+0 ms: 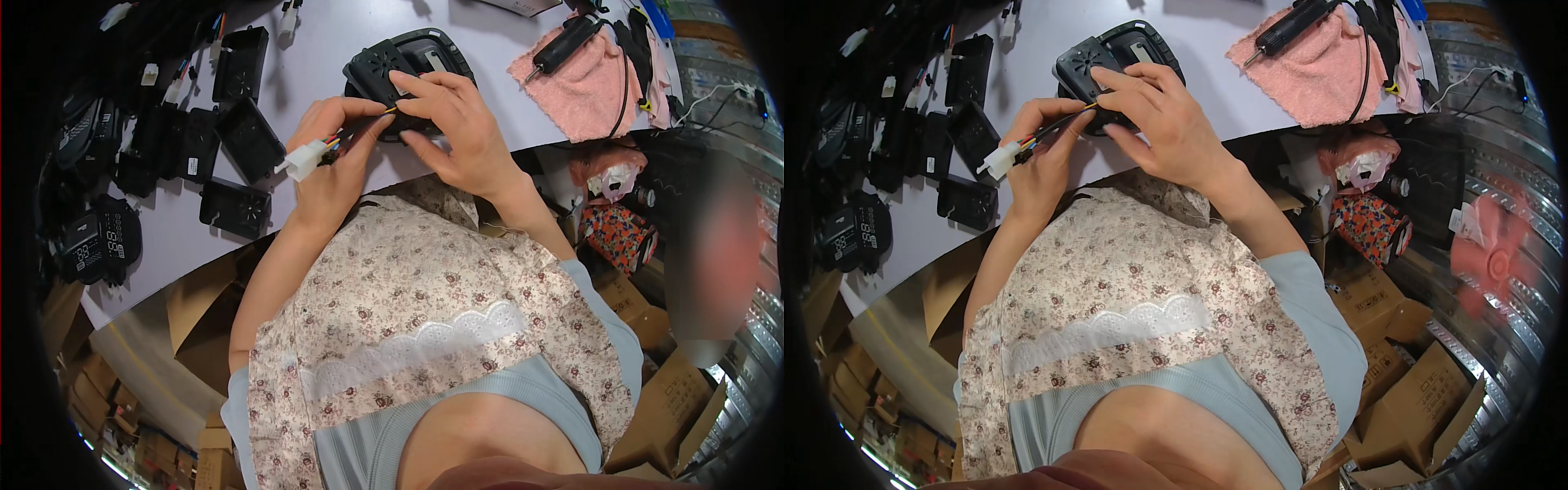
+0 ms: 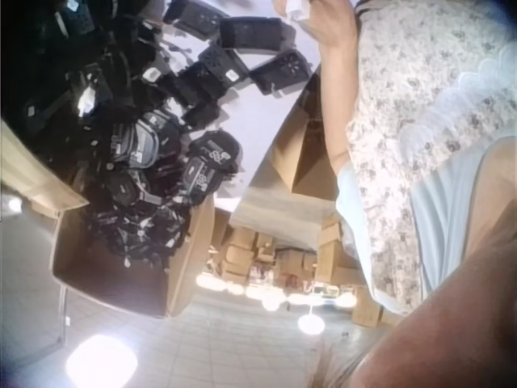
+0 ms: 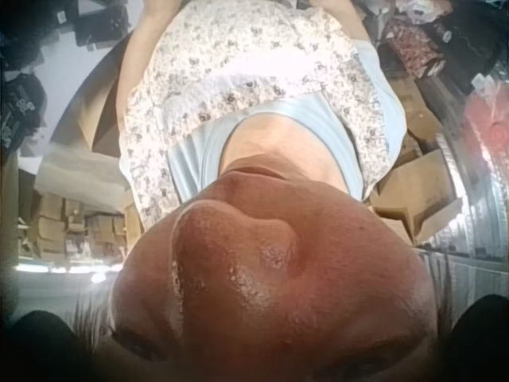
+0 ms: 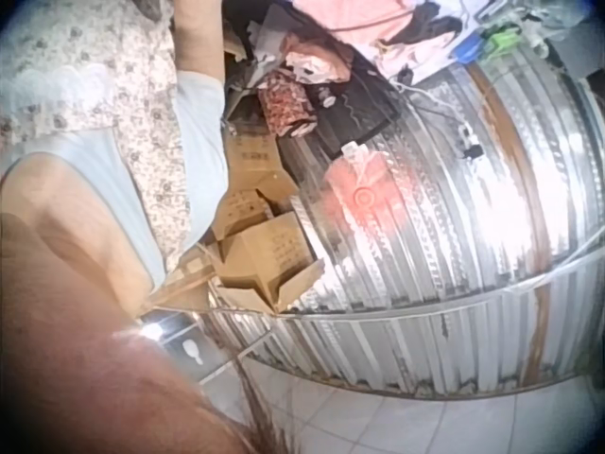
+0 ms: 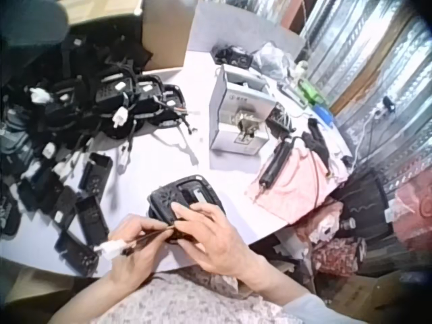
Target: The person assembles small electronic display devices by fitting internal components such as circuit boards, wire harnesses, and connectors into a plastic housing. The components are secured using an electric screwdriver and solder feeder.
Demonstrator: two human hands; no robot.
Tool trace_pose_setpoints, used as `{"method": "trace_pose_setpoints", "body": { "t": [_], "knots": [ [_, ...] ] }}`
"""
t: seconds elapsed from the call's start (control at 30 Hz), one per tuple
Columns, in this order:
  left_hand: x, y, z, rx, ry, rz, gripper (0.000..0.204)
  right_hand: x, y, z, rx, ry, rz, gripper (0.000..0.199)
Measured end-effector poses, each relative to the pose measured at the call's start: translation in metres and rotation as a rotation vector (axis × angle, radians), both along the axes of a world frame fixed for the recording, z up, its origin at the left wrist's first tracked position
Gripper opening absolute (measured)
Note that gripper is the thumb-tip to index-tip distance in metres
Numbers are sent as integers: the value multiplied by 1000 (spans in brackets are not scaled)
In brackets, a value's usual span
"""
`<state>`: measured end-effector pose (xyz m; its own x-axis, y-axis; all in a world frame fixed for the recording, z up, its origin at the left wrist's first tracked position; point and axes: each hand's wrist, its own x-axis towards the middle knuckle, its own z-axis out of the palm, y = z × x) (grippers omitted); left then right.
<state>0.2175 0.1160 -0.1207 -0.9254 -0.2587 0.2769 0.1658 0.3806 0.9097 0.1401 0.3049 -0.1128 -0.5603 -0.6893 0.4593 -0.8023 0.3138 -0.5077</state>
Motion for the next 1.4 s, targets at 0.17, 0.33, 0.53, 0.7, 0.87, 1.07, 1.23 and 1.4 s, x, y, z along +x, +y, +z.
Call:
{"method": "trace_pose_setpoints", "body": {
  "t": [0.17, 0.33, 0.53, 0.7, 0.87, 1.07, 1.23, 1.4],
  "knots": [
    [0, -2, 17, -71, 19, -130, 19, 7, -11, 5, -34, -33, -131, 37],
    [-2, -4, 9, -169, 166, -128, 49, 11, -11, -4, -99, -24, -130, 38],
    [-21, -11, 12, -359, 59, -187, 84, 15, -3, -21, -219, -112, -140, 49],
    [-23, -6, 7, -452, 14, -193, 84, 24, 1, -23, -290, -202, -181, 53],
    [-22, -10, 4, -523, -93, -193, 85, 27, 7, -18, -102, -60, -223, 51],
    [-14, 0, 15, -558, 4, -99, 84, 23, 13, -18, -66, -70, -184, 52],
    [8, 23, 18, -534, 328, -399, 45, 21, 12, -10, -11, -156, -141, 58],
    [5, 33, 11, -380, 400, -502, 30, 26, 12, 1, -63, -286, -140, 64]
  ]
}}
